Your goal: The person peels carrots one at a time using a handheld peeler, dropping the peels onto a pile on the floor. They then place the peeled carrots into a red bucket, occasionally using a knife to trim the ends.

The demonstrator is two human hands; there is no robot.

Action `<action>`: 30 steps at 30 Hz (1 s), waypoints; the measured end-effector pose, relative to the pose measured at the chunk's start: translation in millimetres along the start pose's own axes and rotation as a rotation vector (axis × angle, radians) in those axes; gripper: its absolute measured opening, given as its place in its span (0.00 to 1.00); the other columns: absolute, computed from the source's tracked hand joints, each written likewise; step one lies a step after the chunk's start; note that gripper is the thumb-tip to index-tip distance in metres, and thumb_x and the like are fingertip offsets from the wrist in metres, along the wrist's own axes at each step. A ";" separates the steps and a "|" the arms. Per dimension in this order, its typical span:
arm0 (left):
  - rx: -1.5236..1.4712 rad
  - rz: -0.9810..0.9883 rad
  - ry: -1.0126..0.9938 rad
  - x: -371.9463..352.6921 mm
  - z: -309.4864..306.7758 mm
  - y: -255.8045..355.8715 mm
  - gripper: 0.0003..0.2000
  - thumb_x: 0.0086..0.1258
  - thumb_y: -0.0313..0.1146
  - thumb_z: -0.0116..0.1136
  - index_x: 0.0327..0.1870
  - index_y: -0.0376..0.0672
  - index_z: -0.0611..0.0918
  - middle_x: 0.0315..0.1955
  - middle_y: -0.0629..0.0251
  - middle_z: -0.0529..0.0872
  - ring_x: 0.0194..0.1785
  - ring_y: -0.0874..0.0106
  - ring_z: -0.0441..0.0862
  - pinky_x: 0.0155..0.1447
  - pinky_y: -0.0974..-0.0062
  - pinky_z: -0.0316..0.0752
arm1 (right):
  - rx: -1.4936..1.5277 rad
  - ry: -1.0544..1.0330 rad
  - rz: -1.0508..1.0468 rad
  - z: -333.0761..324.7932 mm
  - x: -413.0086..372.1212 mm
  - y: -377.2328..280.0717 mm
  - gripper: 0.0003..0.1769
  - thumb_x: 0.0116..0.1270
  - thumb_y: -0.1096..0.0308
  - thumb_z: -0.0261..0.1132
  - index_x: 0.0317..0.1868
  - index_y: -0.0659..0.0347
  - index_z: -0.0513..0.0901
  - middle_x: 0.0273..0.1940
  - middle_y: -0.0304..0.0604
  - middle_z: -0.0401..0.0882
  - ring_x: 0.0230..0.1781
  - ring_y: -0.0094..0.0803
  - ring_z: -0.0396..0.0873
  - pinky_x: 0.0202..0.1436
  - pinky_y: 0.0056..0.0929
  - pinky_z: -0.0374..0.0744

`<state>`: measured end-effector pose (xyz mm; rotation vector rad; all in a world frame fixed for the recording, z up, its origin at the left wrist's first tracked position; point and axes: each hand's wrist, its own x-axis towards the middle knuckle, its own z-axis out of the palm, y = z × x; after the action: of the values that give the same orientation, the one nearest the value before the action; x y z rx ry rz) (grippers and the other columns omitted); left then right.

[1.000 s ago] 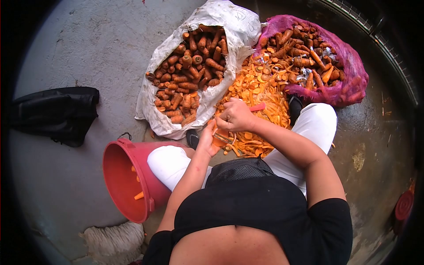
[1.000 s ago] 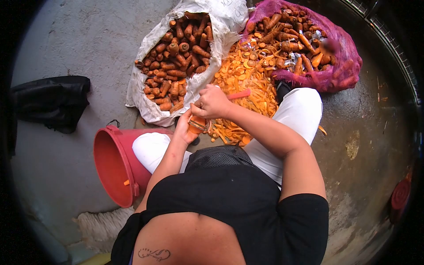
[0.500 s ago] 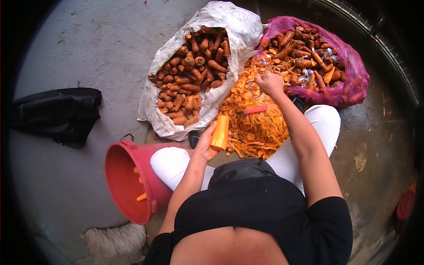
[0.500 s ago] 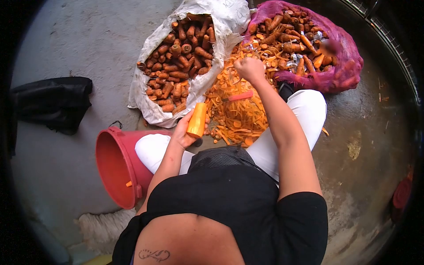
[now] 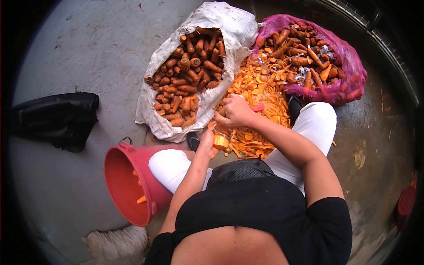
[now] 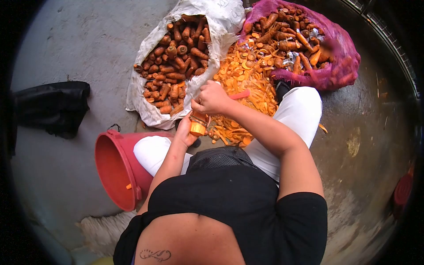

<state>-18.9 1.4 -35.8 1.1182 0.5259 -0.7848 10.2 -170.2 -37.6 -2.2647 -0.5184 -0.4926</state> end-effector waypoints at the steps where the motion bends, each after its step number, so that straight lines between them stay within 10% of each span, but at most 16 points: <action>1: 0.064 -0.028 -0.013 -2.9 -1.5 1.2 0.19 0.76 0.49 0.38 0.53 0.45 0.74 0.34 0.62 0.82 0.33 0.68 0.81 0.32 0.66 0.78 | -0.056 0.007 0.032 0.2 0.9 5.8 0.19 0.55 0.55 0.61 0.12 0.55 0.81 0.14 0.41 0.73 0.22 0.40 0.74 0.32 0.39 0.69; 6: 0.150 -0.077 -0.064 -20.5 -4.1 4.4 0.22 0.77 0.51 0.36 0.56 0.42 0.72 0.33 0.57 0.82 0.31 0.67 0.81 0.34 0.68 0.80 | -0.531 0.273 0.391 -30.1 1.5 105.9 0.27 0.63 0.49 0.55 0.10 0.54 0.79 0.12 0.40 0.73 0.17 0.33 0.72 0.26 0.34 0.71; 12: -0.143 -0.036 -0.141 -8.4 -18.5 11.3 0.24 0.76 0.51 0.40 0.59 0.41 0.72 0.35 0.59 0.81 0.33 0.68 0.80 0.36 0.71 0.78 | 0.331 0.042 0.927 -34.1 10.1 89.7 0.26 0.63 0.51 0.55 0.13 0.58 0.80 0.10 0.37 0.71 0.10 0.23 0.68 0.18 0.29 0.68; 16: -0.181 -0.089 -0.247 -4.4 -23.6 11.7 0.22 0.76 0.49 0.42 0.58 0.40 0.73 0.36 0.61 0.82 0.36 0.70 0.81 0.40 0.72 0.78 | 0.309 -0.234 0.671 -21.6 2.6 30.9 0.21 0.59 0.52 0.57 0.20 0.58 0.85 0.16 0.42 0.78 0.17 0.36 0.77 0.28 0.35 0.75; 19: -0.272 -0.027 -0.129 -0.9 -12.6 6.9 0.19 0.76 0.47 0.42 0.54 0.42 0.75 0.38 0.63 0.83 0.39 0.71 0.82 0.43 0.71 0.79 | 0.095 -0.036 0.036 -14.2 -1.8 -2.5 0.19 0.57 0.54 0.59 0.16 0.55 0.83 0.15 0.42 0.76 0.18 0.38 0.75 0.31 0.35 0.73; 22: -0.154 -0.024 -0.066 -20.3 12.2 10.2 0.16 0.76 0.45 0.42 0.52 0.43 0.75 0.38 0.65 0.83 0.41 0.71 0.82 0.45 0.72 0.79 | 0.092 -0.036 -0.103 -9.8 -1.5 -15.6 0.15 0.56 0.57 0.62 0.15 0.52 0.84 0.12 0.41 0.71 0.18 0.38 0.70 0.32 0.35 0.68; 30: 0.109 -0.027 -0.052 -25.3 7.5 5.8 0.21 0.76 0.50 0.41 0.53 0.41 0.73 0.36 0.61 0.81 0.34 0.71 0.81 0.38 0.74 0.79 | -0.425 0.064 0.464 -8.9 8.8 74.7 0.21 0.61 0.49 0.57 0.24 0.55 0.86 0.21 0.46 0.78 0.25 0.42 0.76 0.34 0.35 0.71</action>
<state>-30.3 3.0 -11.4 1.1897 0.4594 -0.8726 53.5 -222.5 -71.1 -2.6506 0.1699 -0.4625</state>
